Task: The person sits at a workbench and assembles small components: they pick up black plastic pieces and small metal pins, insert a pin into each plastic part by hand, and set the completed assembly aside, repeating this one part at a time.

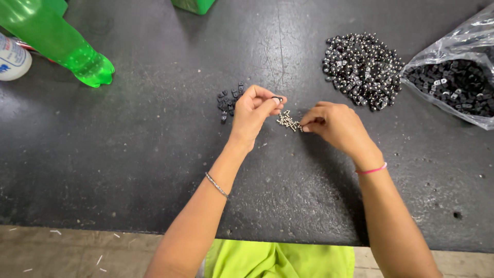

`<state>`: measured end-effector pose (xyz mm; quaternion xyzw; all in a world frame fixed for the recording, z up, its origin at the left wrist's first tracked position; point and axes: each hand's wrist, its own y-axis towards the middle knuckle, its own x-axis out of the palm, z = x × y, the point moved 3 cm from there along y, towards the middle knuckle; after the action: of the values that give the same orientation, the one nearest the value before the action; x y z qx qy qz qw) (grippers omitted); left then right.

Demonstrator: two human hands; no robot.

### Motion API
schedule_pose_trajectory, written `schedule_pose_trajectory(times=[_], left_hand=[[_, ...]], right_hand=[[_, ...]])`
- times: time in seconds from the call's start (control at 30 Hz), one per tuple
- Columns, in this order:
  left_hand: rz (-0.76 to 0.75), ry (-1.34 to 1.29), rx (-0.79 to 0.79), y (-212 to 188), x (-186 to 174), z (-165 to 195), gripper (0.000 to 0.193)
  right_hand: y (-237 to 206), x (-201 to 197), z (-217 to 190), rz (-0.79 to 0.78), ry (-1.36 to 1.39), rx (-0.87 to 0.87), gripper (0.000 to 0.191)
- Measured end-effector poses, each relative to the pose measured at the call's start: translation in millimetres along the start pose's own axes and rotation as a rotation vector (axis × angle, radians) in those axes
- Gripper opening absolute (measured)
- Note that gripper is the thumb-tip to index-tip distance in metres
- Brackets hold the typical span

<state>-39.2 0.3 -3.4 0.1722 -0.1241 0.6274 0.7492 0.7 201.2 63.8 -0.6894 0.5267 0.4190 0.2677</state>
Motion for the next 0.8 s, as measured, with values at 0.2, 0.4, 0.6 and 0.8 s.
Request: schedule_pose_trajectory(times=[0.2,0.4,0.6,0.8], left_hand=[[-0.010,0.094,-0.051,-2,8,-5,0.024],[-0.047,0.154,-0.081,-5,6,-20,0.026],[0.007,0.126,-0.142,-5,12,-18,0.023],[-0.034,0.101,-0.166,-9,14,-15,0.021]], right_hand=[[6,9,2,0.208,-0.079,-0.095,0.007],[12,25,31,0.300,0.481,0.036,0.011],[23,35,35,0.283,0.884,0.032,0.009],[16,44,37,0.272,0.820,0.014,0.008]])
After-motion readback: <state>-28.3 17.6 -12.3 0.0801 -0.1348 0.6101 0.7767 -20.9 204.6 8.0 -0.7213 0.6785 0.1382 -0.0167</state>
